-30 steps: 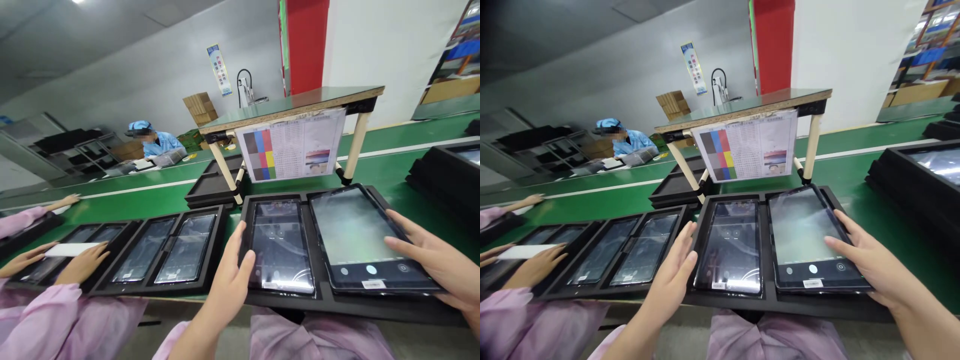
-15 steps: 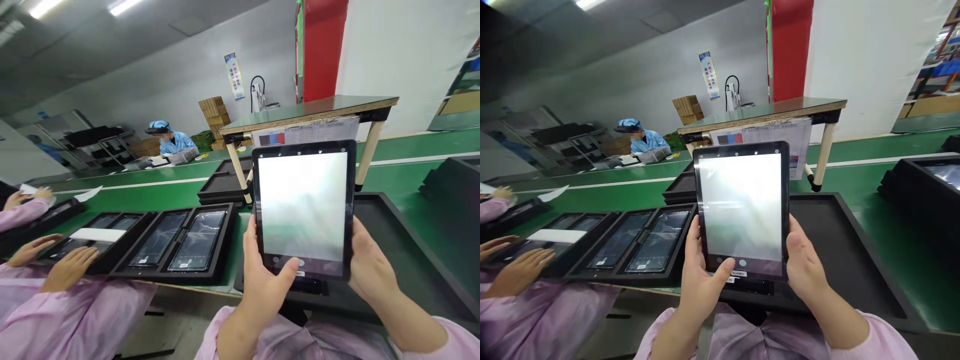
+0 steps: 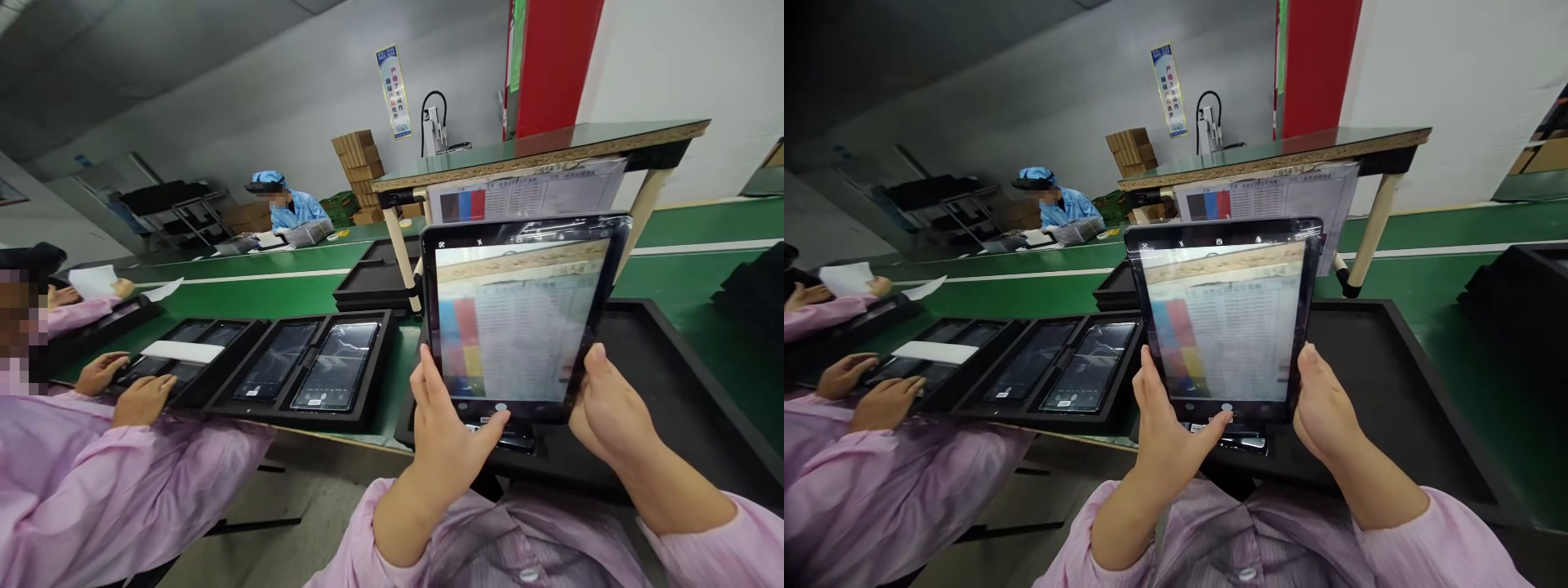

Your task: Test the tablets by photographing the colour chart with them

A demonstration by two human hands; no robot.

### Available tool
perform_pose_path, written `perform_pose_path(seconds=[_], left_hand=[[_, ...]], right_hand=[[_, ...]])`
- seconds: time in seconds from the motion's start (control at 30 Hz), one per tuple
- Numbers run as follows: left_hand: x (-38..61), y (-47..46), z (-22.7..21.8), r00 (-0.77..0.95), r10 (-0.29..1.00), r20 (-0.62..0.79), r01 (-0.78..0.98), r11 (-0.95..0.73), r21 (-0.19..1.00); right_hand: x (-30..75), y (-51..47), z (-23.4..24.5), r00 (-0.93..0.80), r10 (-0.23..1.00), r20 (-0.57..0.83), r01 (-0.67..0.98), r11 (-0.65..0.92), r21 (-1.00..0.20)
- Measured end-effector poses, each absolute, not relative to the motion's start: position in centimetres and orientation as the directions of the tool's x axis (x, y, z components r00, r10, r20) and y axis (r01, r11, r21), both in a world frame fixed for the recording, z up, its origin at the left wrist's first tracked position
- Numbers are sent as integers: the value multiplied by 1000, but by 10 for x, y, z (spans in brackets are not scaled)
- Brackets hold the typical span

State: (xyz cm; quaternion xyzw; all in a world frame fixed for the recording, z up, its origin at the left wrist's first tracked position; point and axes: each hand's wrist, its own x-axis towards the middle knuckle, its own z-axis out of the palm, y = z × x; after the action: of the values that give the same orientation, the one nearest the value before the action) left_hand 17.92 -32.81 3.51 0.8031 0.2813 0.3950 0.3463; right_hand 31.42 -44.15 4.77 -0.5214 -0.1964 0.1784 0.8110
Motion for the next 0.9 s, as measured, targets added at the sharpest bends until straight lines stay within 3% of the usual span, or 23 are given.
perform_pose_path(seconds=[0.33, 0.7, 0.8, 0.9], left_hand=[[179, -326, 35, 561, 694, 451, 169, -630, 758], [178, -326, 32, 528, 681, 507, 114, -648, 753], [174, -317, 31, 503, 723, 474, -50, -523, 851], [171, -302, 32, 475, 836, 275, -277, -155, 948]], right_hand=[[314, -442, 47, 857, 511, 71, -182, 428, -885], [312, -441, 53, 837, 531, 132, -144, 447, -883], [311, -444, 47, 843, 523, 127, -127, 422, -898], [306, -449, 41, 853, 518, 71, -137, 352, -926]])
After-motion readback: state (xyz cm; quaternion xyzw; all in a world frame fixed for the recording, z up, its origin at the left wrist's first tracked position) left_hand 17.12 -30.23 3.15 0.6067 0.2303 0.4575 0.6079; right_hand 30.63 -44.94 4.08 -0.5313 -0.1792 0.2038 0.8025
